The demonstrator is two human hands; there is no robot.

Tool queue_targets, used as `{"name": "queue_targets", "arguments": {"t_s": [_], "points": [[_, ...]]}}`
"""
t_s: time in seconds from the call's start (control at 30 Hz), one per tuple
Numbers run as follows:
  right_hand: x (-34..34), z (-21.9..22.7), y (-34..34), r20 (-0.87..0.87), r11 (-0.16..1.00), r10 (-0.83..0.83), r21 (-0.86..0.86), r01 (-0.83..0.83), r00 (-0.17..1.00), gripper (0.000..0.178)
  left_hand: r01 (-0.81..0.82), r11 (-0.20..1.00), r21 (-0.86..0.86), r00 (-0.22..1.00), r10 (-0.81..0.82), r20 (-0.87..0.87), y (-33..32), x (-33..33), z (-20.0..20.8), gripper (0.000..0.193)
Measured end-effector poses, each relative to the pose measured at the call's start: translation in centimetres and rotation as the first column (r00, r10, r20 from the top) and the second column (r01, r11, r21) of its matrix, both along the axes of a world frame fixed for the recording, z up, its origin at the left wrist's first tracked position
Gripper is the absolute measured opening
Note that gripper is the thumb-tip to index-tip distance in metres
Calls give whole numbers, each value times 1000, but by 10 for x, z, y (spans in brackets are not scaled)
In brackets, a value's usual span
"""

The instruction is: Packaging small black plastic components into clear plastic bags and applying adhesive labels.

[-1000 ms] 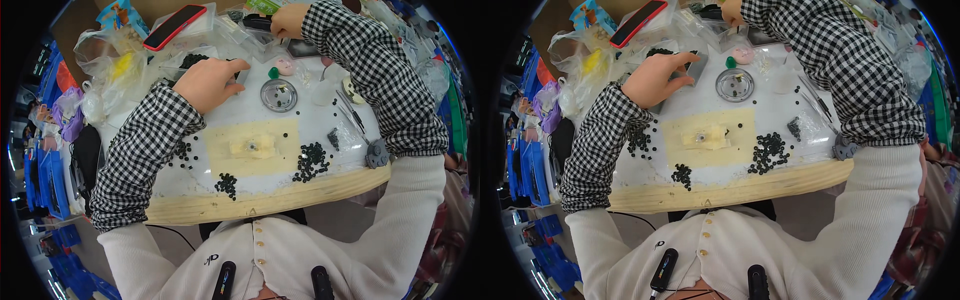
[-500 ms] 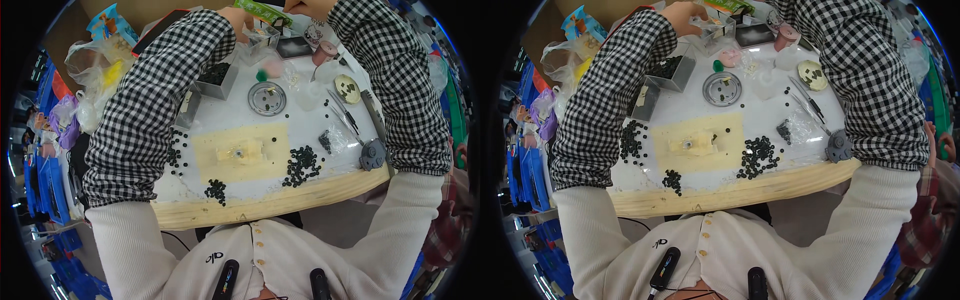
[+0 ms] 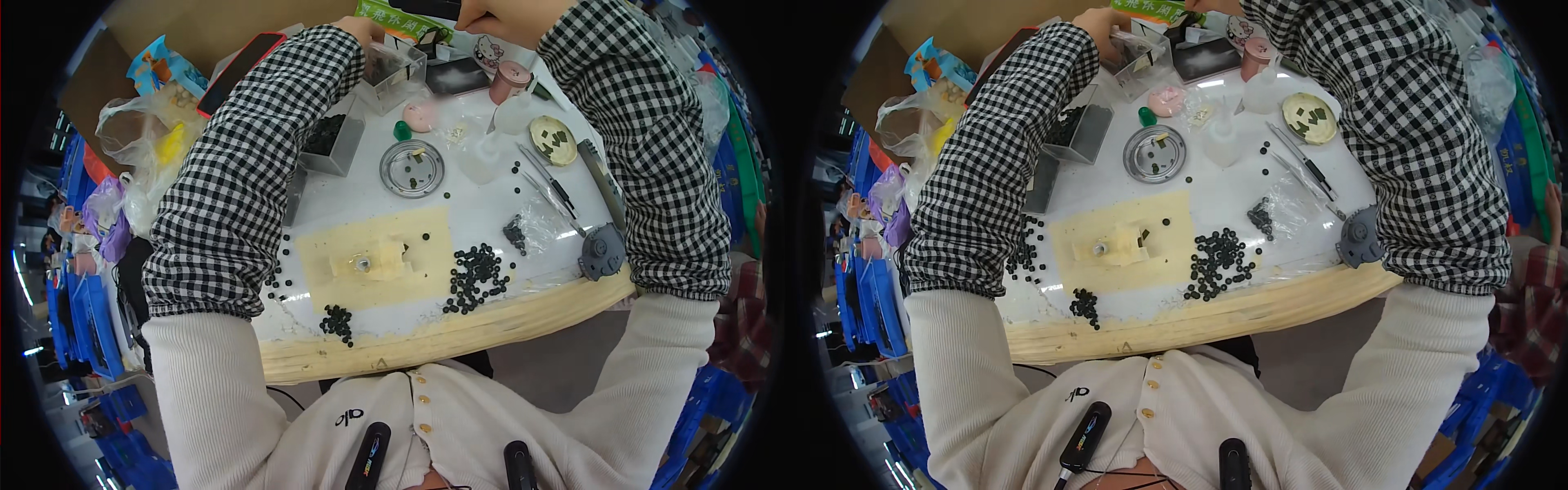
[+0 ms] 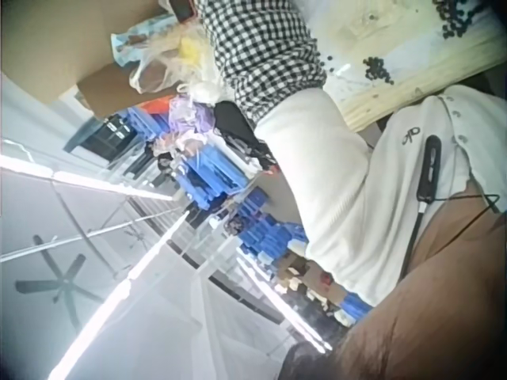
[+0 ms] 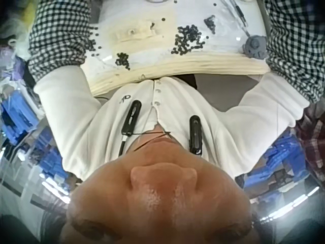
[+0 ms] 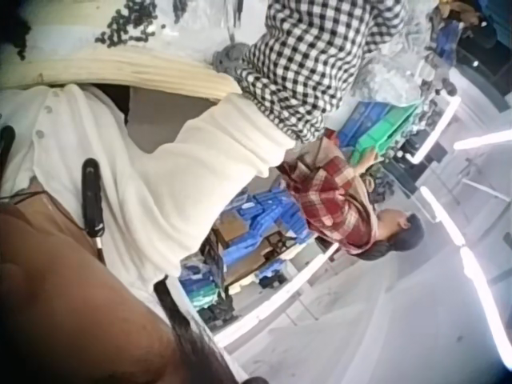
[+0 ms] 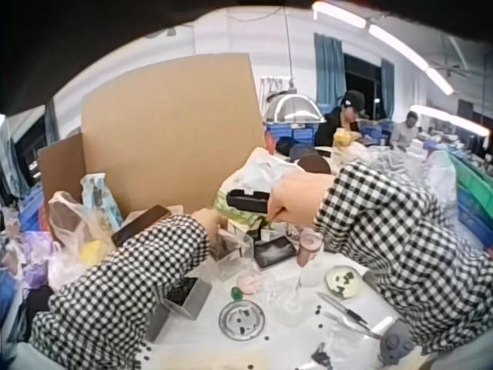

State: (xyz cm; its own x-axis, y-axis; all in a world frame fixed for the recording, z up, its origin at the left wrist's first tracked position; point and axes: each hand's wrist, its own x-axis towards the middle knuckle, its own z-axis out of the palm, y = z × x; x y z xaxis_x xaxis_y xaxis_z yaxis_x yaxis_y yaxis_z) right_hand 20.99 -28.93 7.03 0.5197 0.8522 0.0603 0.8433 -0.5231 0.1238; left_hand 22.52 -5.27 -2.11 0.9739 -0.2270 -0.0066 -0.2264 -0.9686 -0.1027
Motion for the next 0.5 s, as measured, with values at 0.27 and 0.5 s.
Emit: {"name": "queue_targets", "arguments": {"t_s": [0.27,0.5], "points": [[0,2,-11,2,999,-39,12,39,999,20,1,969,-248,999,-11,-37,28,11,47,27],[2,-3,-8,14,999,-44,8,44,999,20,-9,921,-388,1000,9,-2,47,12,51,26]]}}
